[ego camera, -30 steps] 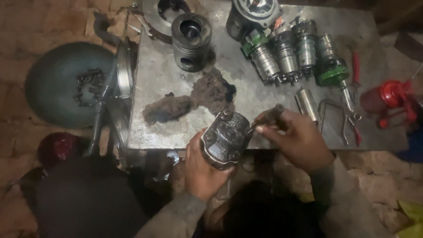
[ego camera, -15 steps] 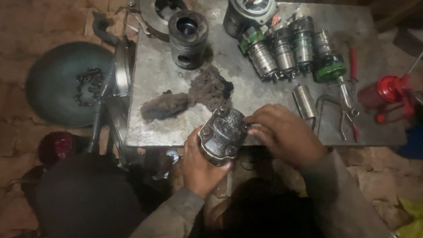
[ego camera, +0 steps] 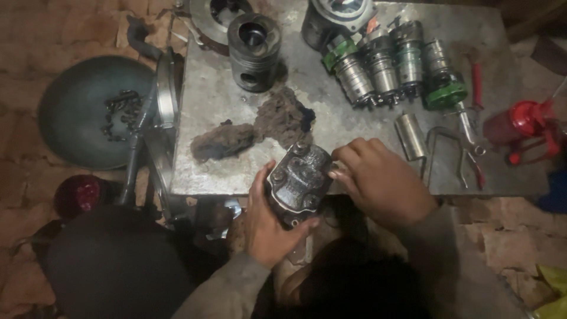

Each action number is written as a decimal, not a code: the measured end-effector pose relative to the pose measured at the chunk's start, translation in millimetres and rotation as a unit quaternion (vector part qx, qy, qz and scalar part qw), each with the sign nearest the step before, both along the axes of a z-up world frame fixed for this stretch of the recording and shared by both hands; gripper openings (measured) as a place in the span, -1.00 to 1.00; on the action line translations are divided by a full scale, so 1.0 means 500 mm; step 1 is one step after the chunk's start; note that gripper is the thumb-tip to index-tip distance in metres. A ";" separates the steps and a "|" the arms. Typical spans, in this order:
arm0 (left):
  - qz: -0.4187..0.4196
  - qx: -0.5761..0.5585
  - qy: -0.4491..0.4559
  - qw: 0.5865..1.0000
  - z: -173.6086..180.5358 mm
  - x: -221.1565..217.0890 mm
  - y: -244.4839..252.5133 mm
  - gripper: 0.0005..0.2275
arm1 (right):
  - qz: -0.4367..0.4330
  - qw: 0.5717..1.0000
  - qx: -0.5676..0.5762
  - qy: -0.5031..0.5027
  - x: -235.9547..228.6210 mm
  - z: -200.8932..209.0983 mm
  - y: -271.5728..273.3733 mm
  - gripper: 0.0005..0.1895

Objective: The person is assembling mechanical parts on a metal workbench. They use a wrench to tighten bolts on a metal component, wipe it with a cloth, and handle various tools and parts.

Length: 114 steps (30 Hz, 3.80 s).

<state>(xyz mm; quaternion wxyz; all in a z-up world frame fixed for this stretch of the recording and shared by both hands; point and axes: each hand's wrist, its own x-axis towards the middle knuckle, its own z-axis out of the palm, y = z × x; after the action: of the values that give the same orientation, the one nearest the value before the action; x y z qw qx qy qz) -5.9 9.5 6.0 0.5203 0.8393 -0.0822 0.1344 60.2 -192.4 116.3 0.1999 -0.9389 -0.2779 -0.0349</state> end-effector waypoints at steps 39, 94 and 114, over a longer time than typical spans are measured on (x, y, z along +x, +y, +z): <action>-0.065 0.113 -0.022 0.991 0.185 0.075 0.085 -0.84 | -0.076 0.997 -0.016 -0.016 0.005 -0.041 -0.010 -0.67; -0.168 0.141 0.017 0.976 0.172 0.123 0.120 -0.73 | -0.250 0.793 0.303 0.466 0.010 -0.108 -0.283 -0.67; -0.189 0.159 -0.101 0.964 0.172 0.106 0.134 -0.85 | -0.220 0.891 0.190 0.349 0.063 -0.091 -0.229 -0.68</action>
<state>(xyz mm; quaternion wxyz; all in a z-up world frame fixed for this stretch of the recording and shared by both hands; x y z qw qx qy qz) 47.2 76.5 92.2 0.3847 0.8626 -0.3121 0.1027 91.6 -307.0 71.0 0.4461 -0.8716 0.0350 0.2002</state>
